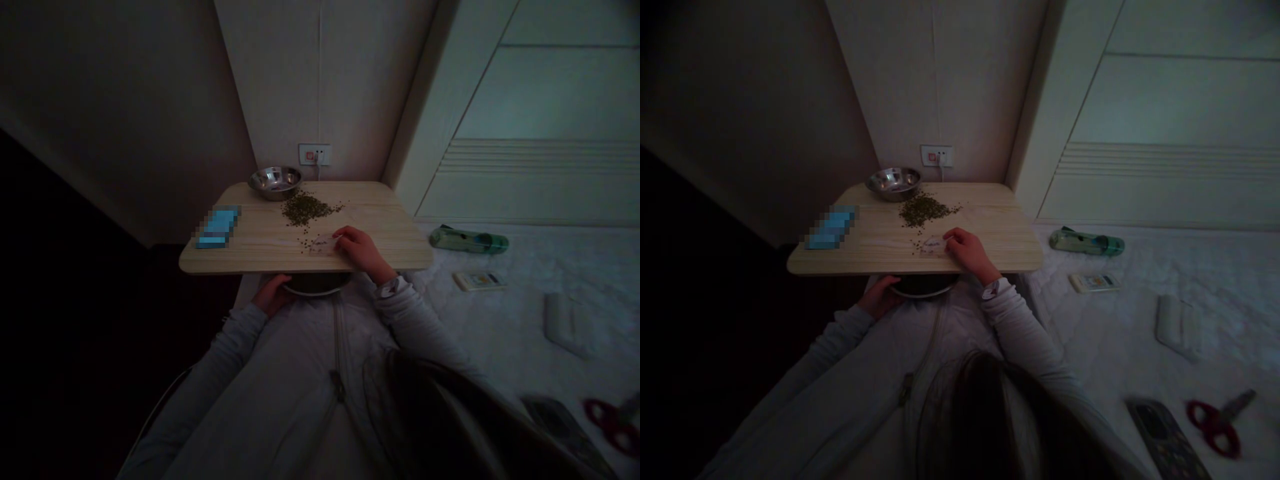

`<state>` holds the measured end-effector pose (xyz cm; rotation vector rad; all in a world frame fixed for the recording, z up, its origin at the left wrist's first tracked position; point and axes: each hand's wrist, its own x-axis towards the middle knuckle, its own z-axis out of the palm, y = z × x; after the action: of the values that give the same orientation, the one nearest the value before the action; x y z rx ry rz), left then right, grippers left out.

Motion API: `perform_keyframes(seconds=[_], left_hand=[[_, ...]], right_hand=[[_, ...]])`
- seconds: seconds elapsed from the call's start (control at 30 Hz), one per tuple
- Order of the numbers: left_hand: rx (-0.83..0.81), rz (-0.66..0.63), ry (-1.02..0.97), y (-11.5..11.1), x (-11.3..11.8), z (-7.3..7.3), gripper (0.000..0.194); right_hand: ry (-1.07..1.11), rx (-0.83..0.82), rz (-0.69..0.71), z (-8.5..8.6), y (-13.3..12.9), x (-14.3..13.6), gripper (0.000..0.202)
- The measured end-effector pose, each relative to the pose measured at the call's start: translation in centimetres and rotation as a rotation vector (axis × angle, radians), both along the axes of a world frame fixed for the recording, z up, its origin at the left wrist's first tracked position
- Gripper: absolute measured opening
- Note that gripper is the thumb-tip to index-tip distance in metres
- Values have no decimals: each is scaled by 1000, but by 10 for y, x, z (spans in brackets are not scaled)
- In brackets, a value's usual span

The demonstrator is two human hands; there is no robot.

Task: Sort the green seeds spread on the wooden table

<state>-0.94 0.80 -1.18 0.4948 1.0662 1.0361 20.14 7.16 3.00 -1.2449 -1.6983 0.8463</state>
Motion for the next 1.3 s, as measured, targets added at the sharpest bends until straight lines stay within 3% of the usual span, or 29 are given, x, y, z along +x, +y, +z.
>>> perform_keyframes(seconds=[1.3], left_hand=[[1, -10, 14, 0, 0, 1, 10]], right_hand=[[-16, 14, -17, -5, -1, 3, 22]])
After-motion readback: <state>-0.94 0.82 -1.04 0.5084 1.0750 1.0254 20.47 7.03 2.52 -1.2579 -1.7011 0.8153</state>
